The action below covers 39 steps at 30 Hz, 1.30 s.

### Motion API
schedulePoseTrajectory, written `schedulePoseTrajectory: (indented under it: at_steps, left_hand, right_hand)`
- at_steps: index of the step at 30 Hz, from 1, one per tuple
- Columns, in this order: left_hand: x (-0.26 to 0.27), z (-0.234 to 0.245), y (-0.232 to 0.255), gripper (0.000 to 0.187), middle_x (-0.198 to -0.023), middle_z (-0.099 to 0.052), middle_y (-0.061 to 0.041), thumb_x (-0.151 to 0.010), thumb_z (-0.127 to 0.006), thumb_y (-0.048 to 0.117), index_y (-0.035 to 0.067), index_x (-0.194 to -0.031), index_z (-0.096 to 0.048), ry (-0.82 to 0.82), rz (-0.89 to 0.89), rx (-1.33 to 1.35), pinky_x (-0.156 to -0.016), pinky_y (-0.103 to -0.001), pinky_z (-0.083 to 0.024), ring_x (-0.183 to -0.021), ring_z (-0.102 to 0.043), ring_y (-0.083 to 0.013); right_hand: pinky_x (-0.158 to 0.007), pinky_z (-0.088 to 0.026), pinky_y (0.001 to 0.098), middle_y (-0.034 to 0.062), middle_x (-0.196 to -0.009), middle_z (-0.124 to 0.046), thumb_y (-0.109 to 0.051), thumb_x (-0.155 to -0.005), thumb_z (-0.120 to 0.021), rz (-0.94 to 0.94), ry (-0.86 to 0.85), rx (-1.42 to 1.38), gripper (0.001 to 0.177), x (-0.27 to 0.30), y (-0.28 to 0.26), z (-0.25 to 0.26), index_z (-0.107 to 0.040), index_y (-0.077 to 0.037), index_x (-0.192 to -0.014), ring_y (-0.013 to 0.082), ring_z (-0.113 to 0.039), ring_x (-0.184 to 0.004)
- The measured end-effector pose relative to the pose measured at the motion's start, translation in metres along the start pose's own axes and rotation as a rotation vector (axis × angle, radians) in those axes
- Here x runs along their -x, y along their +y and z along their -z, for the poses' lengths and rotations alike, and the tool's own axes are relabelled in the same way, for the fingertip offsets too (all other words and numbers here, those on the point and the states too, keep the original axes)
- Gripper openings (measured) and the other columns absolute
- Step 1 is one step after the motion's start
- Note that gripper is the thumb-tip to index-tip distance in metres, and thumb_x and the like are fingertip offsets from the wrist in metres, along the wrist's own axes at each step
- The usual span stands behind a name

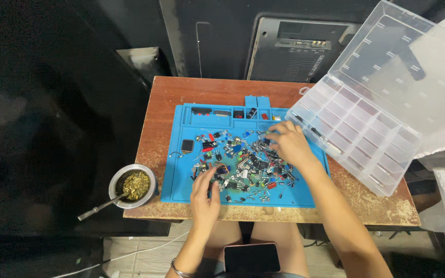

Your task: The person sorts a mixed pile of electronic components on a blue tray, picking up items one by one and placing them into compartments of a clear plastic organizer. They handle capacitors, resistors, diodes, and small circuit boards, occasionally turning them over before storing them.

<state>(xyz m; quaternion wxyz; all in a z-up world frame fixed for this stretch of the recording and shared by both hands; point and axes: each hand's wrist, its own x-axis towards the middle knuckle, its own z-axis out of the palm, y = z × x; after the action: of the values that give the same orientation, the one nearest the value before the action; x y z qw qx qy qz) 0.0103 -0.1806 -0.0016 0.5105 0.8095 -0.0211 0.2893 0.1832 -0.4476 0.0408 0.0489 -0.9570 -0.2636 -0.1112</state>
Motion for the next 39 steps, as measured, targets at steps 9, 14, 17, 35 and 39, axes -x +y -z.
schedulePoseTrajectory:
  at_steps: [9,14,17,35,39]
  left_hand:
    - [-0.001,0.003,0.005,0.045,-0.130,-0.066,-0.015,-0.096,-0.062,0.002,0.006,-0.141,-0.059,-0.035,0.029,-0.004,-0.108,-0.056,-0.046,-0.128,-0.059,-0.0387]
    - [-0.003,0.005,0.011,0.044,-0.128,-0.067,-0.015,-0.096,-0.062,0.004,0.006,-0.140,-0.060,-0.024,0.029,-0.003,-0.105,-0.054,-0.048,-0.126,-0.061,-0.0381]
    - [-0.002,0.005,0.010,0.045,-0.128,-0.067,-0.015,-0.095,-0.063,0.004,0.006,-0.140,-0.060,-0.028,0.029,-0.013,-0.105,-0.054,-0.049,-0.126,-0.061,-0.0382]
    - [-0.018,-0.002,0.059,0.038,-0.149,-0.057,-0.013,-0.105,-0.060,0.019,0.009,-0.142,-0.059,-0.142,-0.299,0.034,-0.119,-0.050,-0.044,-0.142,-0.053,-0.0350]
    - [-0.030,-0.009,0.068,0.030,-0.129,-0.071,-0.011,-0.102,-0.065,0.020,0.007,-0.129,-0.068,-0.366,-0.343,0.189,-0.108,-0.047,-0.053,-0.126,-0.064,-0.0342]
  right_hand:
    - [-0.100,-0.042,0.0414,-0.0037,-0.142,-0.058,-0.026,-0.090,-0.073,0.032,-0.038,-0.096,0.034,0.012,-0.004,-0.005,-0.072,-0.027,-0.123,0.0269,-0.046,-0.135]
    - [-0.103,-0.041,0.0417,-0.0076,-0.138,-0.060,-0.028,-0.089,-0.074,0.047,-0.008,-0.082,0.020,0.013,0.004,-0.018,-0.075,-0.027,-0.109,0.0248,-0.044,-0.139]
    - [-0.105,-0.041,0.0424,-0.0085,-0.134,-0.062,-0.031,-0.089,-0.074,0.029,0.002,-0.115,0.015,0.017,0.003,-0.016,-0.071,-0.026,-0.102,0.0239,-0.045,-0.140]
    - [-0.073,-0.060,0.0232,0.0052,-0.088,-0.083,-0.015,-0.083,-0.082,-0.308,0.283,-1.117,0.020,0.105,-0.080,0.015,-0.082,-0.009,-0.102,0.0102,-0.077,-0.071]
    - [-0.069,-0.056,0.0251,0.0032,-0.080,-0.081,-0.014,-0.085,-0.080,-0.083,0.346,-1.080,0.017,0.112,-0.092,0.026,-0.081,-0.010,-0.102,0.0116,-0.072,-0.071]
